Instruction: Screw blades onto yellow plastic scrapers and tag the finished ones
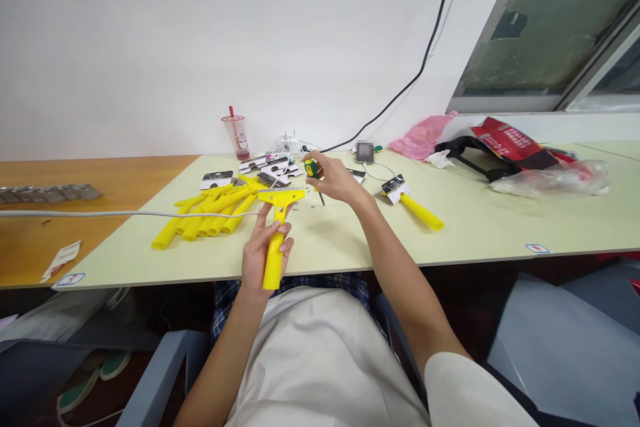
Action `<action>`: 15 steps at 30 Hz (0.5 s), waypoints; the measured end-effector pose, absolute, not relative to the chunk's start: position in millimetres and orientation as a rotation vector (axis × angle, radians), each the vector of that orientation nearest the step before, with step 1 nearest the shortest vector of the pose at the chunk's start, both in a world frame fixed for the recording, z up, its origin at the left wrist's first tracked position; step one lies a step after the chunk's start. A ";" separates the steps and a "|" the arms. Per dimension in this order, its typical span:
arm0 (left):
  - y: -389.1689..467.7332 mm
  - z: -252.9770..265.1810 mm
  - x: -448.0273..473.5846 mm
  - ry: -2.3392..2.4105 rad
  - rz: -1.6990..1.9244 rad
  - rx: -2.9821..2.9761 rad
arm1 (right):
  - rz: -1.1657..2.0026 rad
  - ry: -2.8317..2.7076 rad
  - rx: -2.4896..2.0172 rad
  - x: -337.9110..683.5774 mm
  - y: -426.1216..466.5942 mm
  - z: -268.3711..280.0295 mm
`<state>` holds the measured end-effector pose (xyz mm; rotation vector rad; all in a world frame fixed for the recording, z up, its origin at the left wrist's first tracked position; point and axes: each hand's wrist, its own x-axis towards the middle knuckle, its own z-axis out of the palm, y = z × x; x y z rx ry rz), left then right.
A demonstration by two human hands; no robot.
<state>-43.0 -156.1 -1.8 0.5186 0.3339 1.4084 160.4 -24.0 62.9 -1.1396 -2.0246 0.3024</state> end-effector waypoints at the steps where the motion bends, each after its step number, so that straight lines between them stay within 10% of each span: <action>1: -156.3 -1.6 -42.9 0.336 1.407 0.518 | 0.302 -2.024 -1.136 160.2 -24.1 62.9; 15: -152.3 -3.6 -42.1 0.395 1.405 0.503 | 0.246 -1.865 -1.008 155.8 -30.0 69.4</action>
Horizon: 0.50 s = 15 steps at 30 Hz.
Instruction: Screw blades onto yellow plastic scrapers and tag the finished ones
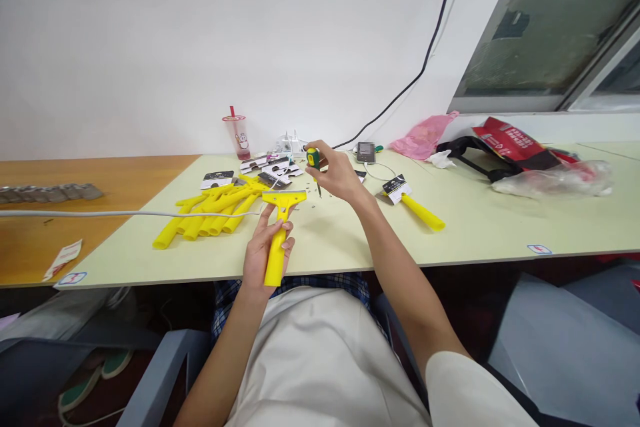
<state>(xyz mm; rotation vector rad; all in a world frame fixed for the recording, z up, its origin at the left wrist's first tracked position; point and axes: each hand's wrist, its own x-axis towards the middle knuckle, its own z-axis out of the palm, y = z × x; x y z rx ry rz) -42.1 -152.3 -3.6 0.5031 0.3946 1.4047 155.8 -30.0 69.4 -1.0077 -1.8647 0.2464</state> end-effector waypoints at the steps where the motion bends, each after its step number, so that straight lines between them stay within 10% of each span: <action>1: -151.2 -4.5 -42.1 0.410 1.405 0.498 | 0.253 -1.833 -0.987 154.8 -30.7 70.2; 15: -143.4 -11.6 -44.7 0.458 1.379 0.399 | 0.389 -1.492 -0.790 151.7 -38.5 79.2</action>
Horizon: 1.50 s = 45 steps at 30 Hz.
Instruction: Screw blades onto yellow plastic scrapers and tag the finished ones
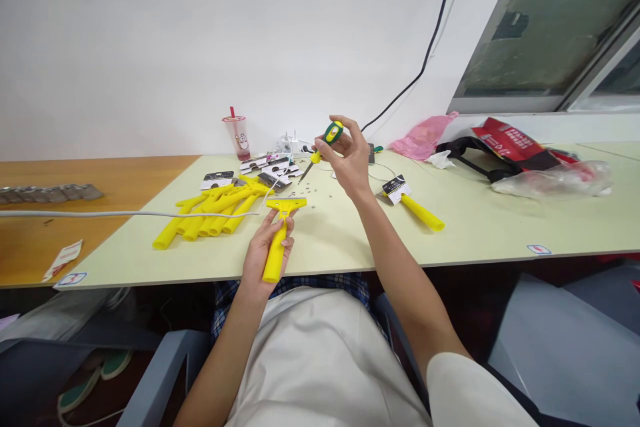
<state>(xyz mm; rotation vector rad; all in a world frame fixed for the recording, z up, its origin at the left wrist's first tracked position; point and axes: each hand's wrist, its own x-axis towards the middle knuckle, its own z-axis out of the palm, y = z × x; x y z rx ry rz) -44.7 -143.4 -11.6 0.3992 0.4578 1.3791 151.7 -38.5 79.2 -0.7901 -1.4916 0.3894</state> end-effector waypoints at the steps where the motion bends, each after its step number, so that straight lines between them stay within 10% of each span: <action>1: -143.3 -11.7 -44.8 0.455 1.377 0.397 | 0.416 -1.491 -0.795 151.4 -38.5 79.3; 45: -145.7 -6.2 -44.0 0.418 1.356 0.406 | 0.644 -1.560 -0.702 142.9 -42.2 79.0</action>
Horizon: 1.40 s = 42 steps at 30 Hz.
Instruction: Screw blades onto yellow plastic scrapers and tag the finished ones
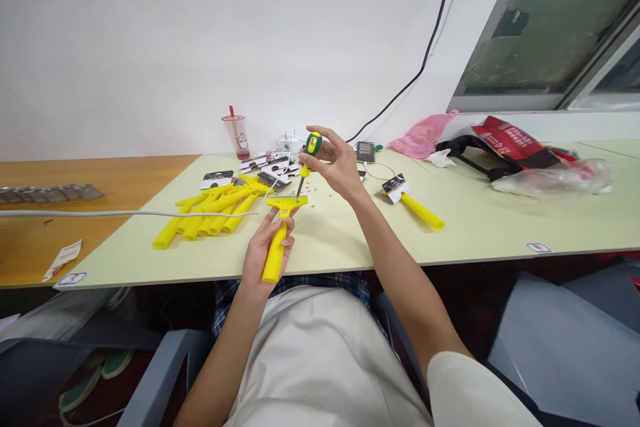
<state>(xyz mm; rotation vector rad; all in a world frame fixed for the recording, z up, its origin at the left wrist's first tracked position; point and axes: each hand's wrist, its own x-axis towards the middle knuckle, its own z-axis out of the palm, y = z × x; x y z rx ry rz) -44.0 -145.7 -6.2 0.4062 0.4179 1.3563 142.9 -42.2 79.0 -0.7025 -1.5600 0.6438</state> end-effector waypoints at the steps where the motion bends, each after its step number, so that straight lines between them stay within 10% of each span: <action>1: -145.7 -6.2 -44.0 0.416 1.358 0.403 | 0.653 -1.550 -0.688 143.0 -41.8 78.9; 42: -145.4 -9.4 -44.6 0.417 1.347 0.427 | 0.706 -1.517 -0.656 142.7 -42.5 79.0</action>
